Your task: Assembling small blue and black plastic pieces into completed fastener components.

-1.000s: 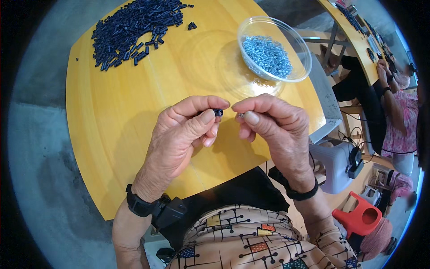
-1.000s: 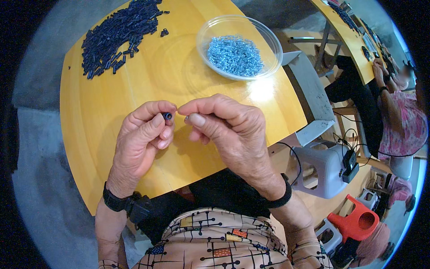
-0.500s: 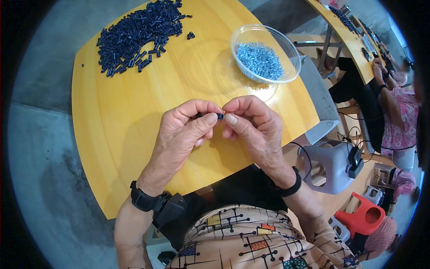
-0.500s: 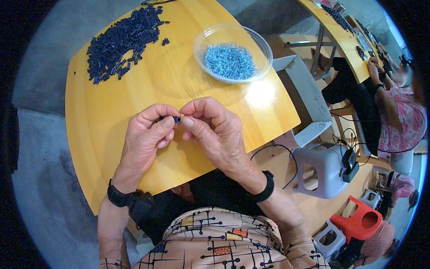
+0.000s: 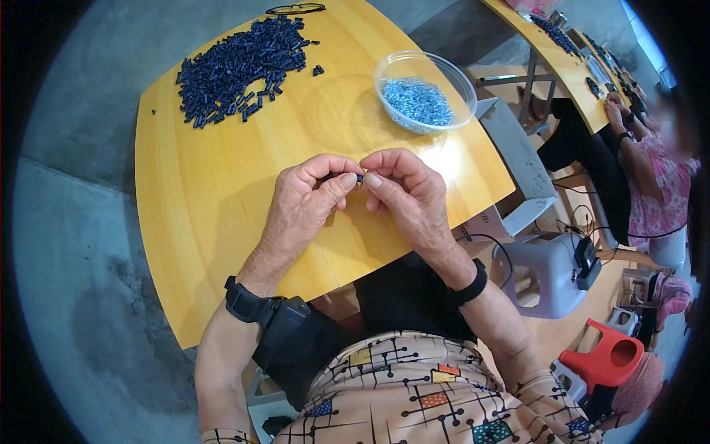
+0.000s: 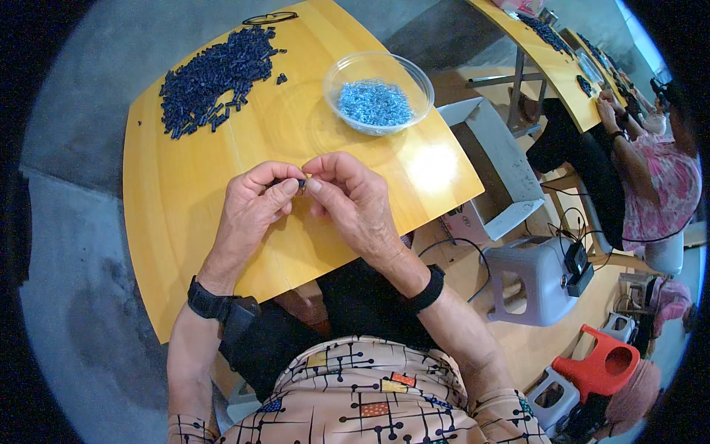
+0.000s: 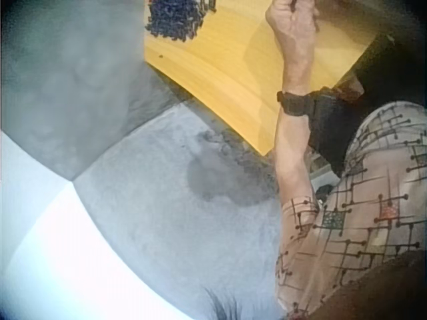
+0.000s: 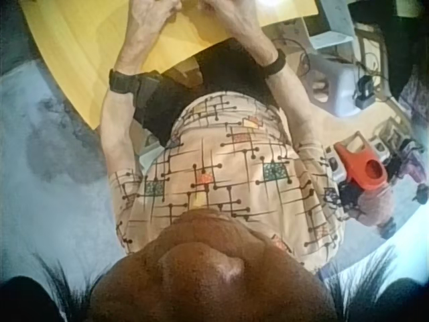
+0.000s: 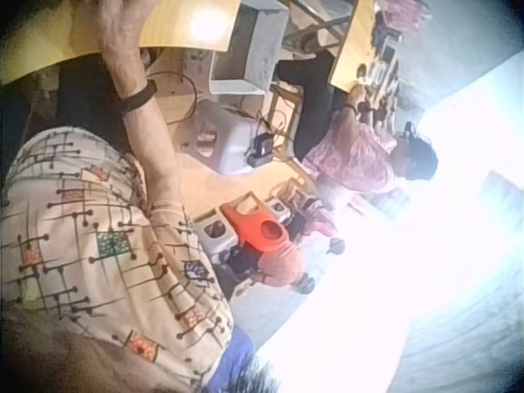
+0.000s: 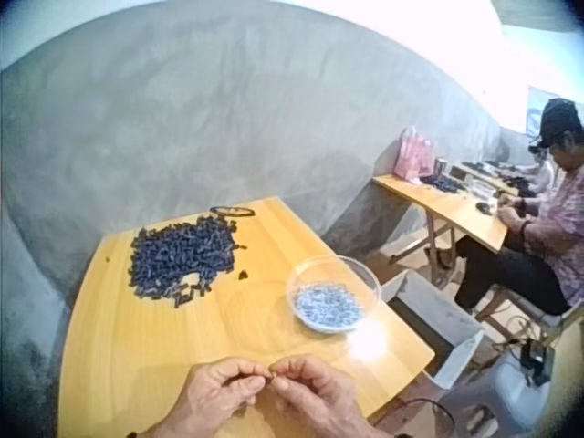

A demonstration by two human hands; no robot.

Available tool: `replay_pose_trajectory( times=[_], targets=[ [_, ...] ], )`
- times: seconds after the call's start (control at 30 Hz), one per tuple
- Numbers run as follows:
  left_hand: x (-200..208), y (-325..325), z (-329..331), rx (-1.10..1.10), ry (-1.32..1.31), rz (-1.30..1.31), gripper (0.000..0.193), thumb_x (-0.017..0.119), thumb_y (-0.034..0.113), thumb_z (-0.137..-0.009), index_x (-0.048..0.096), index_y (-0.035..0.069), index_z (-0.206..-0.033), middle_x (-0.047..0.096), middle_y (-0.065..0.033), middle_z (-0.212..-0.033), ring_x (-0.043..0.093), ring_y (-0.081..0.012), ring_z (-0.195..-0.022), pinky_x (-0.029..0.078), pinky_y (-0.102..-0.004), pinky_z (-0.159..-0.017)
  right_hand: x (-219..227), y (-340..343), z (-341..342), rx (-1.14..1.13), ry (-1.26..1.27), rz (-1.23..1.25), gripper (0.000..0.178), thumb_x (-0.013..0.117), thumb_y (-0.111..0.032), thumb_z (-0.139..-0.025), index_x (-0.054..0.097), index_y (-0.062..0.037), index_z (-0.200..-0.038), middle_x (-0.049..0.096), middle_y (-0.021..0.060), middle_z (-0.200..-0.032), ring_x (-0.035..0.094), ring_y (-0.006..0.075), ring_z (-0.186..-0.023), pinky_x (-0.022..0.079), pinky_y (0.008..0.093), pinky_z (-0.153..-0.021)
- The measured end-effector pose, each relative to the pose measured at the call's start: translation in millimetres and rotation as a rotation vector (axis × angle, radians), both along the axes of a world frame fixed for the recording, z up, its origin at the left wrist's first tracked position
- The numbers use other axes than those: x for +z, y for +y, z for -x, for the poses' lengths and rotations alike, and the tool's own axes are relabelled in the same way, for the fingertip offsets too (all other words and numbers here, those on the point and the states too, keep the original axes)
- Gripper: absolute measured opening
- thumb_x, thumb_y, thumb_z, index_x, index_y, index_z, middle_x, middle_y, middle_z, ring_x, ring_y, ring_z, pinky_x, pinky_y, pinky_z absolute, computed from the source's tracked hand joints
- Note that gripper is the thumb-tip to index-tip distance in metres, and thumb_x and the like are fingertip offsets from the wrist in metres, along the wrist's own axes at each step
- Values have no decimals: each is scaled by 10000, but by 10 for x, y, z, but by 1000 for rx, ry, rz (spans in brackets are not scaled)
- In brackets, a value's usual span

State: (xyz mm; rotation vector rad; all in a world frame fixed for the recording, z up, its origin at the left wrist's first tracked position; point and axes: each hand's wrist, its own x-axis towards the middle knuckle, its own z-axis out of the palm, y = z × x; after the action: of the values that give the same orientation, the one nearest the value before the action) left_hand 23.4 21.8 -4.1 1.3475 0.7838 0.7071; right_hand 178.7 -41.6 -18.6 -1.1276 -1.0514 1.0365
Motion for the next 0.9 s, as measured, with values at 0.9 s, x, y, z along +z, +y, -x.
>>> replay_pose_trajectory(
  times=[0.9],
  targets=[
    [-46,54,24,-9,30,-5,115,641,142,-871,675,41,-912,571,50,-656,461,2,-546,353,-145,-486,-16,20,31,-36,-128,19,146,568,-36,-868,582,23,-1001,595,12,-753,519,50,-611,435,197,-557]
  ],
)
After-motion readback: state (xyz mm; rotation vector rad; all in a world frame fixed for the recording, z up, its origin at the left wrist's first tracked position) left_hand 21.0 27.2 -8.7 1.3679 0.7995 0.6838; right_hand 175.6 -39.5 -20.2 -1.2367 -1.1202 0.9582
